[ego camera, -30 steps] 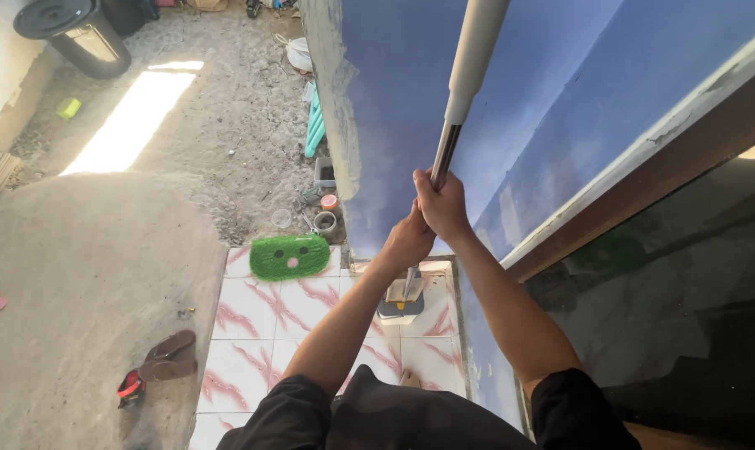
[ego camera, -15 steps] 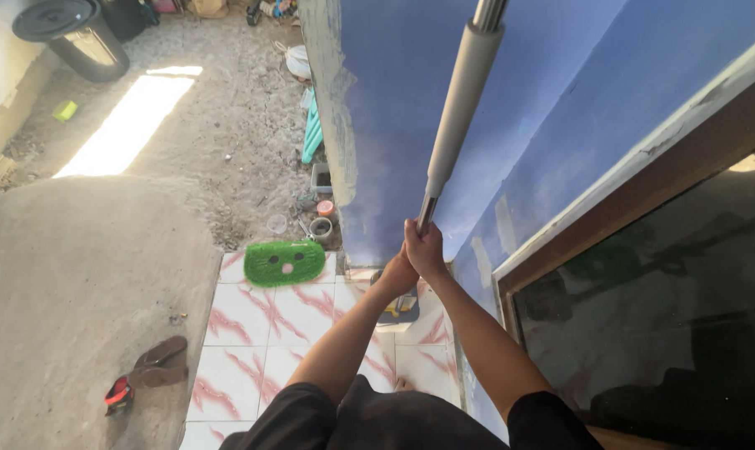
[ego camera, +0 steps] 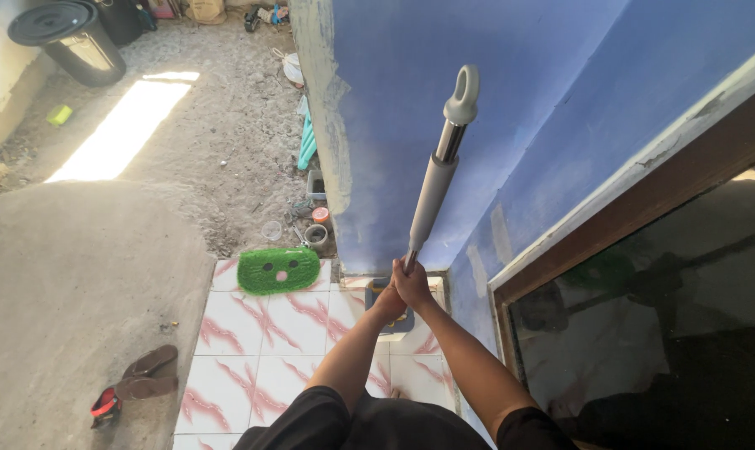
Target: Mopping the tiled floor in a hallway area using a flat mop.
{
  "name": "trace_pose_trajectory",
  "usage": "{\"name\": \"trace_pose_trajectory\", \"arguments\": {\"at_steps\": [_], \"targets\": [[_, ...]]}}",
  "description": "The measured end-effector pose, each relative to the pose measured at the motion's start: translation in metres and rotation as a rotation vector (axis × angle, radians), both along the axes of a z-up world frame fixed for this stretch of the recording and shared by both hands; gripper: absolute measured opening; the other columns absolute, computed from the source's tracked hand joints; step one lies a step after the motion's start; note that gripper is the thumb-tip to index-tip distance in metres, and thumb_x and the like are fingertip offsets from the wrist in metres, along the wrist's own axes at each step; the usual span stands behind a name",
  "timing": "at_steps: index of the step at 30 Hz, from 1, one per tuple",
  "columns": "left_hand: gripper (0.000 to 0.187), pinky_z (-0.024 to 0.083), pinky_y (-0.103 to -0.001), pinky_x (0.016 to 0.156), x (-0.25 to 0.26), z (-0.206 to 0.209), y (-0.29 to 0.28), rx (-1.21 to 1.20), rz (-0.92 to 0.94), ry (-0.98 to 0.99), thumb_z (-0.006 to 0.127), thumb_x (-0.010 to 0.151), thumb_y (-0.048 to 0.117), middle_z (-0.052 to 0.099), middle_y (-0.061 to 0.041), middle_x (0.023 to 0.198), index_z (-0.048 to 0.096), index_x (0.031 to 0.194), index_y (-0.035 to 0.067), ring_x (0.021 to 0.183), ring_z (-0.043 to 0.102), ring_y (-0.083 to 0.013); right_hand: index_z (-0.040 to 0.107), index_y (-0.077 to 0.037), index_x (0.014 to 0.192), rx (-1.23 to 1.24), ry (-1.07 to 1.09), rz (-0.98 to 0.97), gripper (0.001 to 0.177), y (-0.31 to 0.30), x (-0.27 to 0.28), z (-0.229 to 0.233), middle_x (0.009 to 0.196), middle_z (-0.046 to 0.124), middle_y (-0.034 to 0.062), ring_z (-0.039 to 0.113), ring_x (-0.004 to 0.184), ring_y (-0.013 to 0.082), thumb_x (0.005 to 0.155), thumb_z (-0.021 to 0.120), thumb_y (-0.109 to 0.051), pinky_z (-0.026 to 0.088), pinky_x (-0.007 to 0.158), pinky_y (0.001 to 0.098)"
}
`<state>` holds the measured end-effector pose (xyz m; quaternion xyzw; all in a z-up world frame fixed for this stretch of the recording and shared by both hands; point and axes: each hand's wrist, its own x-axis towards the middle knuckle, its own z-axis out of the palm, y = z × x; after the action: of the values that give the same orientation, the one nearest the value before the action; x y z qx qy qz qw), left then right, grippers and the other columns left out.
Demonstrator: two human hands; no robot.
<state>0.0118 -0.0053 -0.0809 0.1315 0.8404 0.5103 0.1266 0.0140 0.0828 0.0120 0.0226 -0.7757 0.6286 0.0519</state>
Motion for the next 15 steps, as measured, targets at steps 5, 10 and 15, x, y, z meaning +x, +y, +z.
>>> {"name": "trace_pose_trajectory", "arguments": {"at_steps": [5, 10, 15], "targets": [[0.057, 0.045, -0.044, 0.108, -0.002, 0.006, 0.002, -0.037, -0.037, 0.071, 0.05, 0.1, 0.017, 0.043, -0.019, 0.157, 0.034, 0.154, 0.012, 0.138, 0.051, -0.0374, 0.054, -0.005, 0.079, -0.078, -0.088, 0.021, 0.028, 0.011, -0.002, 0.002, 0.062, 0.06, 0.0018, 0.059, 0.059, 0.0117, 0.101, 0.062, -0.021, 0.05, 0.06, 0.0302], [0.059, 0.047, -0.051, 0.099, 0.011, 0.106, 0.0, 0.037, 0.018, 0.118, 0.051, 0.097, 0.018, 0.049, -0.025, 0.144, 0.03, 0.151, 0.008, 0.126, 0.054, -0.0445, 0.058, -0.007, 0.081, -0.054, -0.007, 0.001, 0.024, 0.017, -0.013, 0.06, 0.065, 0.059, -0.0011, 0.057, 0.059, 0.009, 0.1, 0.065, -0.021, 0.049, 0.058, 0.029], [0.047, 0.053, -0.055, 0.085, 0.006, 0.202, -0.007, -0.095, 0.019, 0.124, 0.053, 0.097, 0.022, 0.071, -0.027, 0.108, 0.04, 0.138, 0.003, 0.101, 0.067, -0.0481, 0.054, -0.006, 0.084, -0.2, 0.035, 0.0, 0.023, 0.014, -0.018, 0.154, 0.058, 0.054, -0.0008, 0.056, 0.049, 0.0079, 0.1, 0.064, -0.019, 0.046, 0.047, 0.0272]]}}
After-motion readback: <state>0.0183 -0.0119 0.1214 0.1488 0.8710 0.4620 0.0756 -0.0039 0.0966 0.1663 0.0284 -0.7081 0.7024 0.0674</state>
